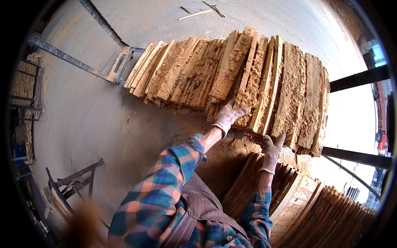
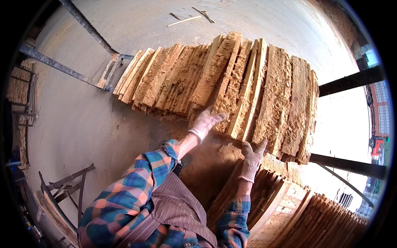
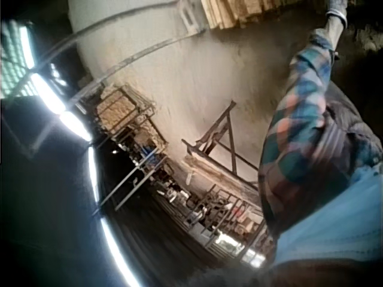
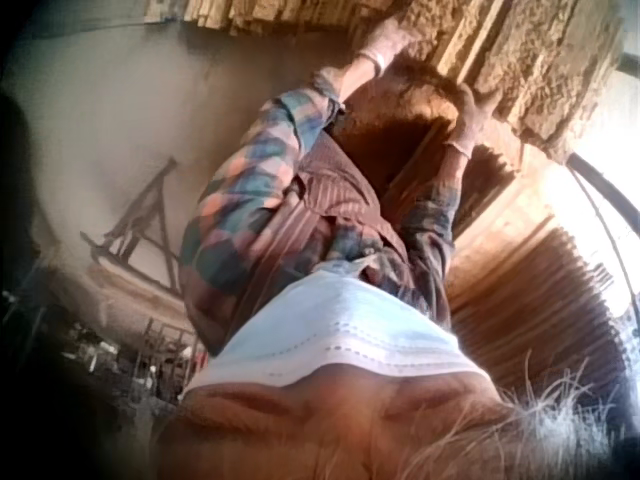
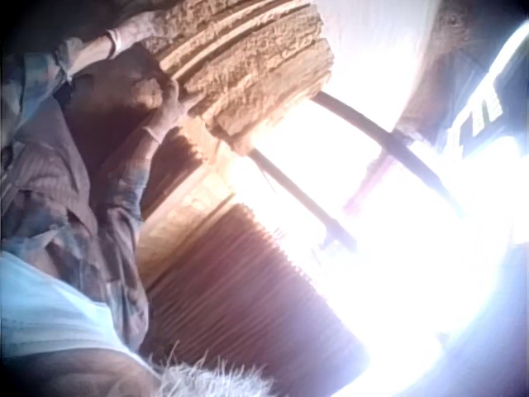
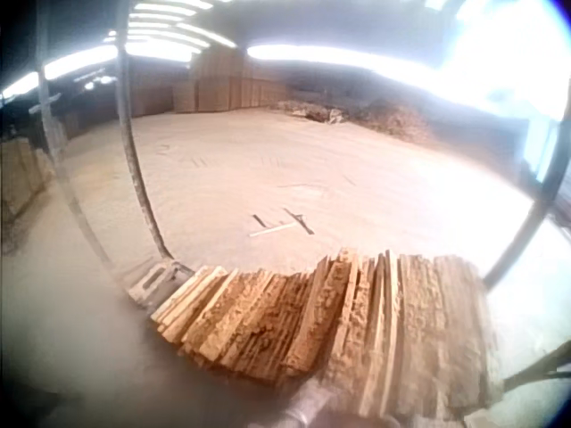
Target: The person repeatedly picks up wooden planks from a pile and stacks them onto a growing stack. They handle the planks by hand, aligning them carefully to maintain a neat pile throughout the process.
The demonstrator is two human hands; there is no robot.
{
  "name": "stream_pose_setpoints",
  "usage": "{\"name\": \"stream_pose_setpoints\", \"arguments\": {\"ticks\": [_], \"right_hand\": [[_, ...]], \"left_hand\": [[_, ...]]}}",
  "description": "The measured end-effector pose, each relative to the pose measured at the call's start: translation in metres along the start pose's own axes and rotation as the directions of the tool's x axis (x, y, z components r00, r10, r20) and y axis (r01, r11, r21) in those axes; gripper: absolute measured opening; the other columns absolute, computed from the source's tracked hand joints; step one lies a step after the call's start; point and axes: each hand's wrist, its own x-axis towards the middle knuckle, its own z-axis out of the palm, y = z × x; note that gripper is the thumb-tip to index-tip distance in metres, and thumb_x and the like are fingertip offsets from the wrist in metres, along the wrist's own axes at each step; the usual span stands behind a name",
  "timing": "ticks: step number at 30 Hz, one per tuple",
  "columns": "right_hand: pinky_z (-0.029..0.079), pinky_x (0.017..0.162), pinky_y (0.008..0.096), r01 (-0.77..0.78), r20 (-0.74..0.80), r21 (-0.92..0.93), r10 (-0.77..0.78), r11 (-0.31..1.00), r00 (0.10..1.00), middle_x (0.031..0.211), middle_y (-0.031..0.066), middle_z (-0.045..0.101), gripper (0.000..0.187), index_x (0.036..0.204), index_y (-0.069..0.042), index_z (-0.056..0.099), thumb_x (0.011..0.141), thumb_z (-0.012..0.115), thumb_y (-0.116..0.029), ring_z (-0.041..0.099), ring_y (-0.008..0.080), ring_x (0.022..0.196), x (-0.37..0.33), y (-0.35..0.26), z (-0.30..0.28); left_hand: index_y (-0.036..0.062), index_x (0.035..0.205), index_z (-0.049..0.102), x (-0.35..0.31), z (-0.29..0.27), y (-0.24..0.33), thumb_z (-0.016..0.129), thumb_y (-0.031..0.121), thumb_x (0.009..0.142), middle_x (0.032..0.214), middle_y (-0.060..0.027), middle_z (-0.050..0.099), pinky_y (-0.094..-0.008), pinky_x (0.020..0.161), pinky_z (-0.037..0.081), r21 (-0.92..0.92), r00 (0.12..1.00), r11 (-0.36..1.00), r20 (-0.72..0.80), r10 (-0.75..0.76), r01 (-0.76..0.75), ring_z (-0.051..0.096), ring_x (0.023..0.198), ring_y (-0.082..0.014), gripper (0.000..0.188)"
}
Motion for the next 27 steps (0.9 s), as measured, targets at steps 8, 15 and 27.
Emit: {"name": "stream_pose_setpoints", "arguments": {"ticks": [8,15,27], "right_hand": [[0.043,0.097,0.0329,-0.255,0.260,0.144,0.212,0.956,0.942,0.139,0.0251,0.039,0.095,0.145,0.002,0.019,0.075,0.077,-0.028,0.047,0.0283,0.122,0.008,-0.023,-0.003],[0.047,0.091,0.0402,-0.026,0.224,-0.173,0.065,0.985,0.972,0.120,0.0222,0.058,0.075,0.140,-0.016,0.040,0.074,0.075,-0.019,0.059,0.0302,0.108,0.008,0.007,-0.045],[0.053,0.076,0.0361,-0.261,0.092,0.818,0.331,0.512,0.939,0.092,0.0083,0.062,0.026,0.111,0.000,0.055,0.091,0.056,-0.017,0.062,0.0228,0.083,-0.006,0.086,-0.024]], "left_hand": [[-0.0051,0.129,0.045,-0.017,0.068,0.027,0.058,0.016,0.089,0.113,-0.0157,0.063,-0.0247,0.085,0.050,0.699,0.973,0.682,0.088,0.215,-0.214,0.061,0.106,-0.0193,0.046],[-0.0041,0.128,0.048,-0.008,0.051,0.016,0.071,0.025,0.083,0.115,-0.0134,0.061,-0.0291,0.092,0.046,0.875,0.978,0.471,0.008,0.210,-0.109,0.059,0.106,-0.0213,0.058],[-0.0010,0.141,0.032,-0.082,0.027,-0.022,0.074,0.014,0.080,0.125,-0.0100,0.047,-0.0293,0.093,0.047,0.971,0.865,-0.028,0.223,0.449,-0.236,0.056,0.104,-0.0180,0.075]]}}
